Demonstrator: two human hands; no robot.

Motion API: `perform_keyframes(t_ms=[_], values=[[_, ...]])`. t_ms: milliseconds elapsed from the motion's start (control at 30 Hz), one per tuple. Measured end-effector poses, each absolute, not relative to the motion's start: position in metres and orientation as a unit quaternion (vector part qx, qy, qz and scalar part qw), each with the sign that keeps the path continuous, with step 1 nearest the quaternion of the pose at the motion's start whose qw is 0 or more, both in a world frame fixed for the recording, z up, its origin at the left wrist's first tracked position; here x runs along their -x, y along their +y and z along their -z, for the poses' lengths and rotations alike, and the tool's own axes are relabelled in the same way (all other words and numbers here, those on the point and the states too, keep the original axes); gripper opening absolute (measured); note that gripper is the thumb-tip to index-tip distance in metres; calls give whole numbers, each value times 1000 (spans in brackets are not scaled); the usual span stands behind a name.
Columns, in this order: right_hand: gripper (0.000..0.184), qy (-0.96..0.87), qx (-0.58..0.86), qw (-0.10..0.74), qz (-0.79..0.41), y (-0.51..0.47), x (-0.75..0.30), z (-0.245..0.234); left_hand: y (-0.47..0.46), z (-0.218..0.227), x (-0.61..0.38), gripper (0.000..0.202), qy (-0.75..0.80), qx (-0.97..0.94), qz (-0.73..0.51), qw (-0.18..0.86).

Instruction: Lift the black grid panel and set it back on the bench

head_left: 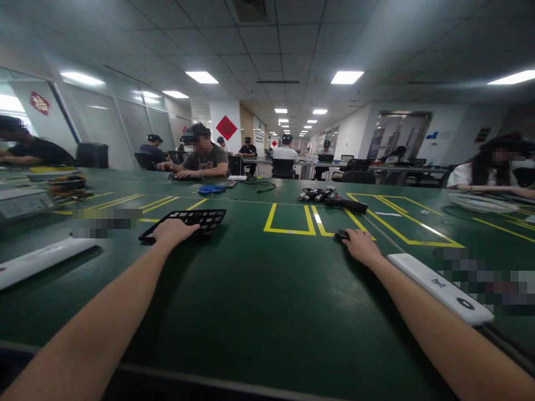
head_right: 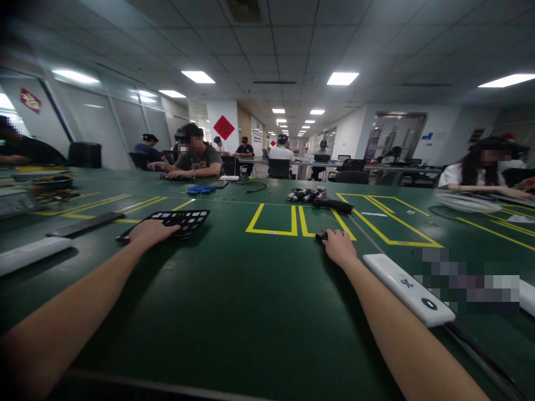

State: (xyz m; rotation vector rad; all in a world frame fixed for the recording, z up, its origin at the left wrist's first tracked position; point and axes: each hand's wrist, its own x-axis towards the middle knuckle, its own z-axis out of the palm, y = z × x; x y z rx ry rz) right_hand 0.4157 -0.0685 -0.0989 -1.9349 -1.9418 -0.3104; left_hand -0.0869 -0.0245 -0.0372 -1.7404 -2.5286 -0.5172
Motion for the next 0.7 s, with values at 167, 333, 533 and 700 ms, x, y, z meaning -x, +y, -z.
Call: perform_keyframes(t_ms=[167, 333, 533, 700], values=[[35, -673, 701, 202, 122, -68, -409, 101, -29, 31, 77, 57, -812, 552, 164, 89], [46, -711, 650, 232, 135, -73, -373, 95, -28, 43, 26, 39, -691, 679, 219, 112], [58, -807, 551, 210, 7, -91, -325, 105, -29, 83, -27, 45, -543, 824, 161, -11], [64, -833, 539, 103, -71, -101, -318, 100, -35, 80, -32, 42, -534, 834, 142, 14]])
